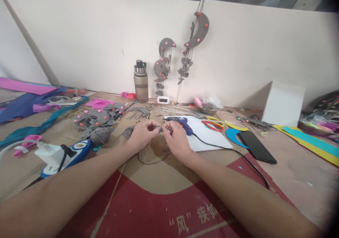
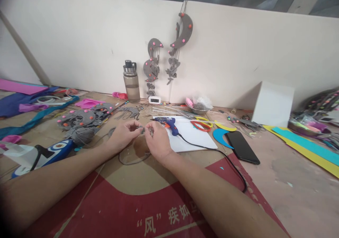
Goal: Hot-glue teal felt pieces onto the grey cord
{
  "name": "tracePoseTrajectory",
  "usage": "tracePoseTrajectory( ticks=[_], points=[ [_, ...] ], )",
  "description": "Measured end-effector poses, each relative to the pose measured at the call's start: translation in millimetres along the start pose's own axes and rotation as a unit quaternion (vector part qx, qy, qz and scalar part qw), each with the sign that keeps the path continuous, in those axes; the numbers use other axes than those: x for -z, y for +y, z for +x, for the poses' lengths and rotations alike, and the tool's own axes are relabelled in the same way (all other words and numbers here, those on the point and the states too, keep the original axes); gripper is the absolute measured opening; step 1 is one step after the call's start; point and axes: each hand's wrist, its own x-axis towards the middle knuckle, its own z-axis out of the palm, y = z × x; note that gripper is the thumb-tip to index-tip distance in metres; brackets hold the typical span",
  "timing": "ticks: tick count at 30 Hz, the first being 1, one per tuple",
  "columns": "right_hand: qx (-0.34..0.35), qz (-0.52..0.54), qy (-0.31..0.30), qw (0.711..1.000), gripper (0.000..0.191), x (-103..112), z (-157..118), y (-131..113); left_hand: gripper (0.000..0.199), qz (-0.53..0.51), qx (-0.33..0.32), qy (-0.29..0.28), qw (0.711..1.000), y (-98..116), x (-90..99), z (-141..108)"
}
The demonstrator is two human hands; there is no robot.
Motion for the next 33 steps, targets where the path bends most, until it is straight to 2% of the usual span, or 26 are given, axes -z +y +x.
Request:
tracePoseTrajectory(
  ticks=[6, 20, 33],
  points=[
    [0.002, -0.005, 0.006, 1.0, 0.009, -0.8, -0.1, 1.0, 0.016, 0.035, -0.005, 0.007, 0.999, -1.5, -1.7, -1.5],
    [0.001, -0.019, 0.01, 1.0, 0.008, -2.5, -0.5, 3.2, 0.017, 0.02, 0.003, -0.017, 1.0, 0.3, -2.3, -0.9],
    [-0.005, -0.018, 0.01, 1.0, 0.007, -2.0, -0.4, 2.4, 0.019, 0.015, -0.007, -0.009, 1.0, -6.8, -4.3, 0.6]
  ],
)
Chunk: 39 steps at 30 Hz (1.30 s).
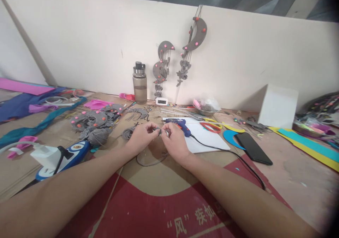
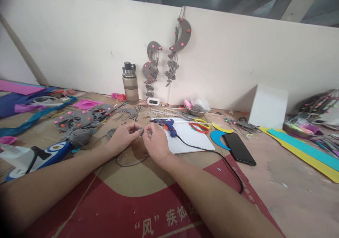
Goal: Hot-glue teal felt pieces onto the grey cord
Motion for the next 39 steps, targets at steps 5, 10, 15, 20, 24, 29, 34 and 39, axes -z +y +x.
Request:
tracePoseTrajectory(
  ticks=[5, 10, 15, 20, 24, 29, 34, 39],
  points=[
    [0.005, 0.008, 0.003, 1.0, 0.008, -0.6, 0.0, 1.0, 0.019, -0.054, 0.022, -0.029, 0.998, 8.8, 2.5, -2.4],
    [0.003, 0.008, 0.01, 1.0, 0.008, -1.2, 0.8, 2.3, 0.02, -0.083, 0.021, -0.05, 0.995, 12.2, 3.9, -4.1],
    [0.004, -0.001, 0.005, 1.0, 0.006, -1.5, 0.5, 2.5, 0.022, -0.031, -0.013, -0.017, 0.999, 1.1, 1.8, -0.9],
    [0.021, -0.011, -0.001, 1.0, 0.007, -0.7, -0.5, 0.6, 0.02, -0.014, -0.017, -0.024, 0.999, 2.0, 2.3, -0.4],
    [0.023, -0.017, -0.006, 1.0, 0.006, 0.0, -1.1, -0.7, 0.018, -0.009, -0.012, -0.02, 1.0, 5.5, 2.8, -1.3],
    [0.025, -0.017, -0.008, 1.0, 0.007, -0.3, -1.2, -0.4, 0.017, 0.002, -0.011, -0.017, 1.0, 2.4, 2.3, -0.7],
    [0.022, -0.017, -0.004, 1.0, 0.007, -0.8, -1.0, 0.5, 0.017, 0.002, -0.008, -0.017, 1.0, 0.5, 1.8, 0.4],
    [0.021, -0.015, -0.006, 1.0, 0.006, -0.5, -1.3, 0.6, 0.017, 0.0, -0.008, -0.021, 1.0, 0.5, 2.2, 0.0]
  ],
)
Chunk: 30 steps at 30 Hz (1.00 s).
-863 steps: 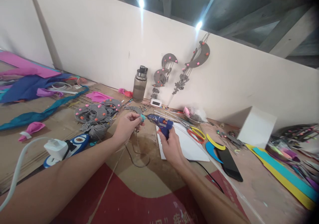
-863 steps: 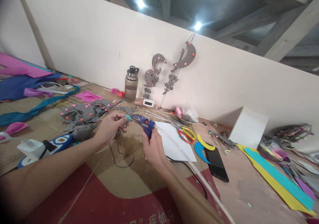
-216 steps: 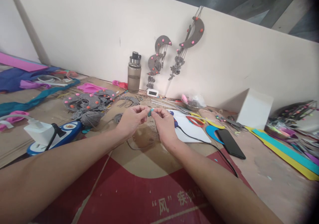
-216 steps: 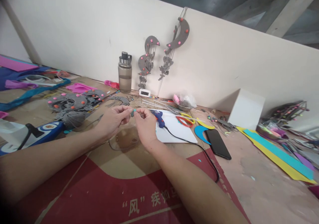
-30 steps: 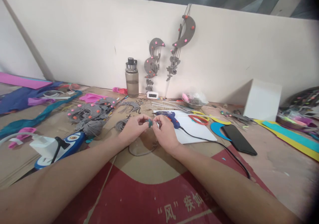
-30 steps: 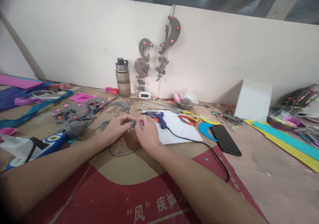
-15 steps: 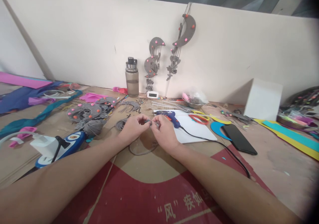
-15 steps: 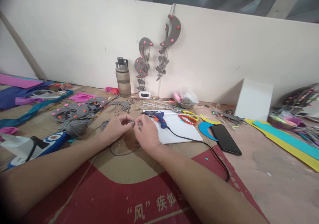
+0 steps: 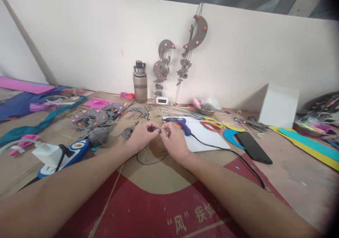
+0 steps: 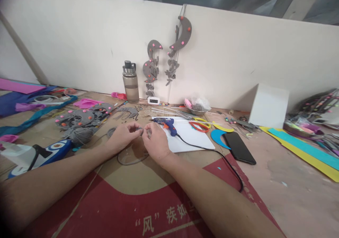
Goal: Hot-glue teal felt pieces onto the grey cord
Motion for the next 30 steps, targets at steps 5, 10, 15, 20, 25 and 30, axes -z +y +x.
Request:
tracePoseTrajectory(
  ticks=[5, 10, 15, 20, 25, 30],
  points=[
    [0.006, 0.0, 0.003, 1.0, 0.006, 0.0, -0.1, 0.4, 0.018, -0.011, -0.003, -0.003, 1.0, -0.3, 0.4, 0.4],
    [0.006, -0.003, 0.003, 1.0, 0.005, -0.2, -0.3, 0.4, 0.019, -0.022, 0.001, -0.003, 1.0, -1.2, -0.3, 0.5],
    [0.004, -0.002, 0.004, 1.0, 0.006, -0.3, -0.4, 0.1, 0.018, -0.037, -0.004, -0.009, 0.999, -2.3, 0.0, 0.5],
    [0.015, -0.006, 0.012, 1.0, 0.007, -0.6, -0.6, 0.4, 0.018, -0.053, -0.014, -0.018, 0.998, 0.8, 1.2, -0.3],
    [0.014, -0.012, 0.007, 1.0, 0.007, 0.1, -1.0, -0.4, 0.018, -0.035, -0.008, -0.007, 0.999, 1.6, 1.0, -0.5],
    [0.009, -0.012, 0.006, 1.0, 0.006, 0.1, -0.9, -1.3, 0.018, -0.019, -0.009, -0.007, 1.0, 0.4, 0.9, -0.2]
  ],
)
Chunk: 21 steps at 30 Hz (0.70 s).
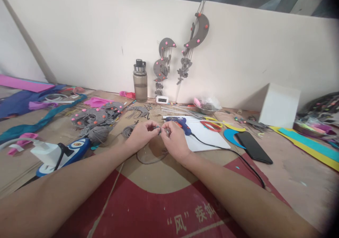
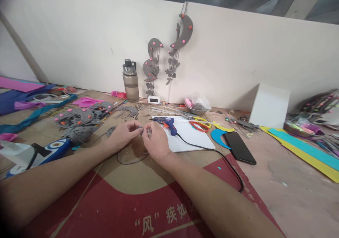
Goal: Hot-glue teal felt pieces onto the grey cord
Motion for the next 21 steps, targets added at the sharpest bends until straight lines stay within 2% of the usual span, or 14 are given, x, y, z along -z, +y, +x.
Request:
tracePoseTrajectory(
  ticks=[21],
  points=[
    [-0.004, -0.002, 0.002, 1.0, 0.007, -0.4, 0.0, 1.1, 0.019, 0.009, 0.007, 0.002, 1.0, 4.3, 0.4, -1.0]
  ],
)
